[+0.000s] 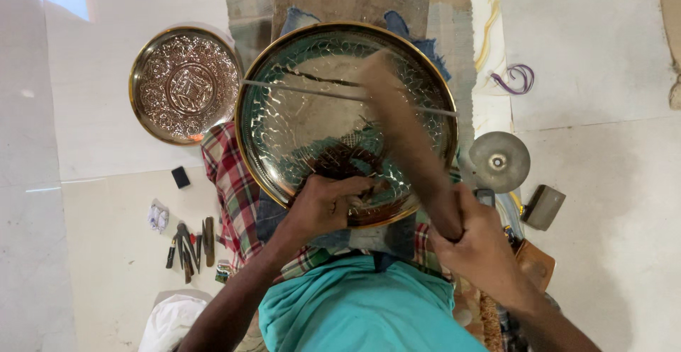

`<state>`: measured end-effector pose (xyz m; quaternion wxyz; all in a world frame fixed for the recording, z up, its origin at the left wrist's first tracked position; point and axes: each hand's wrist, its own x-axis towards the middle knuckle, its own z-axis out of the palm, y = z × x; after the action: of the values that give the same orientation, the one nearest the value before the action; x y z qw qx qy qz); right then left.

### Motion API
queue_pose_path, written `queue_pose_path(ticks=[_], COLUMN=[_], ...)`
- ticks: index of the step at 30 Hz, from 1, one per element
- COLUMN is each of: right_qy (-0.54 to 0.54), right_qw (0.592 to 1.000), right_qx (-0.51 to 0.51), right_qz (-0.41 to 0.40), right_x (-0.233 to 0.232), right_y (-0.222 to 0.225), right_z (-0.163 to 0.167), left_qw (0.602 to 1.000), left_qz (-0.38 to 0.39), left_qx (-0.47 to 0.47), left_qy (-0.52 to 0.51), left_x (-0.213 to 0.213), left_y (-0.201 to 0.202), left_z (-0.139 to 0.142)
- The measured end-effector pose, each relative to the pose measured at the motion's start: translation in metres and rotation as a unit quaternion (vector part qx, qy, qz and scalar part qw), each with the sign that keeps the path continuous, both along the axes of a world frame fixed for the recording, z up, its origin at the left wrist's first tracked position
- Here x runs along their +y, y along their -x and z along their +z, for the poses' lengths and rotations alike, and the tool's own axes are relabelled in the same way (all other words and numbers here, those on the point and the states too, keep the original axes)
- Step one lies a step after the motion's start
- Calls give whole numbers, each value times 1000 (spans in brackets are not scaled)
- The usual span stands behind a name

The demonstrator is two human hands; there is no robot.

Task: The person hammers a metal tray using a wooden mallet and a metal rod. The person holds the rod against the tray and repeatedly strikes it with the mallet to create a textured pattern.

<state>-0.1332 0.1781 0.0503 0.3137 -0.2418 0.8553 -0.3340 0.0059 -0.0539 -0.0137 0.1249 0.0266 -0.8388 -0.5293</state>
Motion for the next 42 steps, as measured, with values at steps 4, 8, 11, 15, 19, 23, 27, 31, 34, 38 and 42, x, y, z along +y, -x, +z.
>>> queue_pose_path(ticks=[4, 8, 11, 15, 19, 23, 27, 31, 34, 38, 42], right_qy=[-18, -36, 15, 72, 66, 139, 41, -9, 53, -6, 59], right_qw=[998, 997, 996, 983, 997, 988, 998, 992, 996, 990, 998], right_qx=[65, 55, 90, -126, 4, 51, 31, 106, 59, 114, 32], right_qz=[-6, 27, 7, -110, -49, -48, 35, 69, 35, 87, 10], right_x=[0, 1, -2, -6, -5, -5, -8, -10, -10, -8, -13], right_y=[-10, -16, -20, -25, -20, -8, 8, 12, 7, 7, 4], right_z=[2, 1, -4, -8, -9, -6, 4, 12, 11, 6, 7], left_qw=[1000, 1000, 1000, 999, 999, 1000, 1000, 1000, 1000, 999, 997], left_qz=[-3, -2, 2, 27, 19, 9, 14, 14, 13, 32, 48], left_qx=[11, 16, 14, 21, -5, 2, -3, 7, 23, 12, 30], left_qy=[6, 0, -9, -37, -39, -25, -21, -14, 3, -29, -52], left_x=[-1, -2, -3, 2, 0, -2, 0, 0, 0, 3, 6], left_y=[0, 1, 3, 0, 2, 2, 2, 3, 4, 6, 6], left_z=[1, -2, -4, -3, -3, -3, -5, -5, -4, -3, -1])
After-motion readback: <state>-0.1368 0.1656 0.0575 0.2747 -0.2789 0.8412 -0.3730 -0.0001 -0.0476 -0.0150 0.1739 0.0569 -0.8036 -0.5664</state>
